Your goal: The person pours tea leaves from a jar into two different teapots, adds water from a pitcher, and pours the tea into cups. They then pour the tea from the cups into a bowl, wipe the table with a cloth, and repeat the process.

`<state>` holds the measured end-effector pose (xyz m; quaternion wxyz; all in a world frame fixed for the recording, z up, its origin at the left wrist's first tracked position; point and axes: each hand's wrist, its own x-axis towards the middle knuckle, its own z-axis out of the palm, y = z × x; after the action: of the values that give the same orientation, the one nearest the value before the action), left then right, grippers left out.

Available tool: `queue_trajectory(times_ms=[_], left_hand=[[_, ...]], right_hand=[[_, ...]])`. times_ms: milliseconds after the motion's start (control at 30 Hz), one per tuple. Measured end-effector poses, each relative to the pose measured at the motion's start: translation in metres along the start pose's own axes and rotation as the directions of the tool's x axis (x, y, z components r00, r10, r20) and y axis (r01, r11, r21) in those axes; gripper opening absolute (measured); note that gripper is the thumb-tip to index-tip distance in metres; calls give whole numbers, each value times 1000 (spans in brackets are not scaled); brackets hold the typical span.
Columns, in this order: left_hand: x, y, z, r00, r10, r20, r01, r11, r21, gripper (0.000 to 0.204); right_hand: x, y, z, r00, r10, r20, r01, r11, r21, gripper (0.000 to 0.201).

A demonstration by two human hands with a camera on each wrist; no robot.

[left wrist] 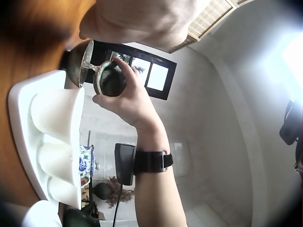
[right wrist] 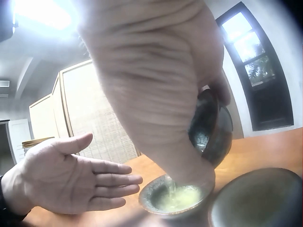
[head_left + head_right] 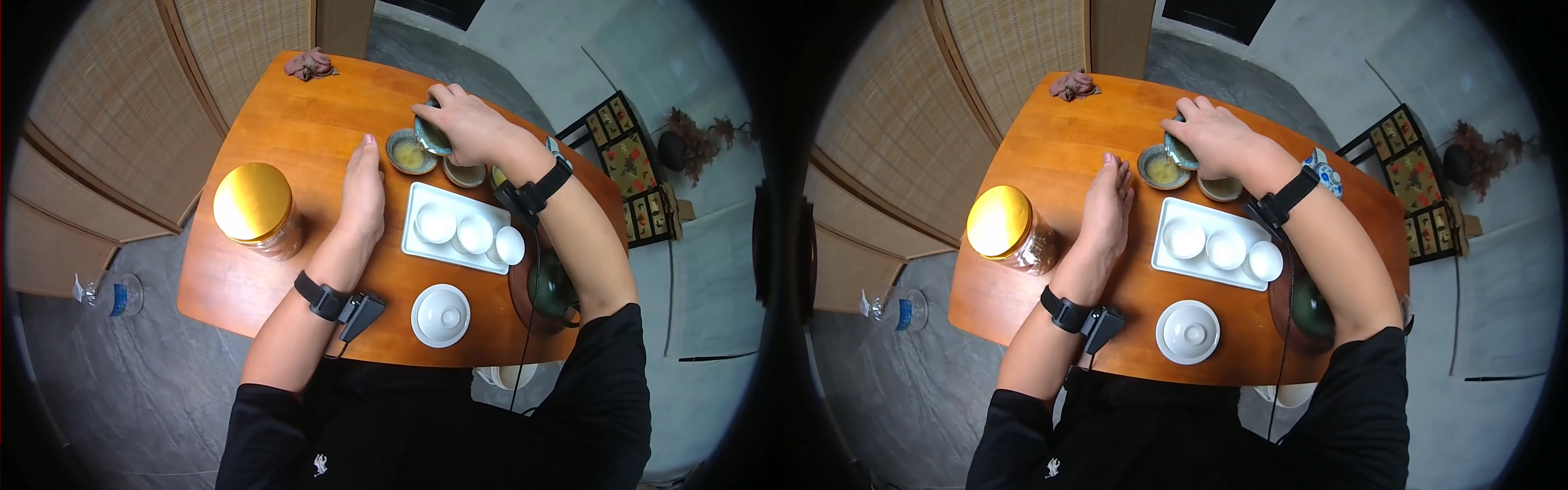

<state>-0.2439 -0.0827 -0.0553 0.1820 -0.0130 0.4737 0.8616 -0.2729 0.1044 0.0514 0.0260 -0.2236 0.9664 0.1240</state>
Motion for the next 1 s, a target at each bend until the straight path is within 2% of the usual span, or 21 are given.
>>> queue_trajectory(times_ms=[233, 333, 533, 633, 733, 833, 1000], left_hand=[[-7, 4, 1, 1000, -4, 4, 4, 1000, -14, 84], [-9, 4, 0, 1000, -2, 1, 2, 1000, -16, 84], [-10, 1, -2, 1000, 3, 5, -3, 1000, -23, 83], [-10, 0, -3, 1000, -5, 2, 5, 1000, -31, 84], [-13, 0, -3, 1000, -15, 2, 15, 999, -42, 84], [-15, 0, -4, 1000, -26, 8, 26, 999, -46, 85], [-19, 1, -6, 1000, -18, 9, 19, 998, -55, 85]], right_hand=[[-1, -4, 4, 990, -56, -128, 48, 996, -71, 79], [-3, -10, 0, 979, -95, -180, 65, 984, -163, 61], [-3, -18, 2, 912, -218, -348, 94, 935, -341, 44], [-4, -24, -1, 933, -210, -292, 90, 923, -374, 59], [-2, -27, 3, 872, -295, -391, 85, 878, -471, 41], [-3, -32, 4, 888, -294, -354, 65, 842, -535, 43], [-6, -37, 10, 856, -316, -409, 43, 832, -553, 46]])
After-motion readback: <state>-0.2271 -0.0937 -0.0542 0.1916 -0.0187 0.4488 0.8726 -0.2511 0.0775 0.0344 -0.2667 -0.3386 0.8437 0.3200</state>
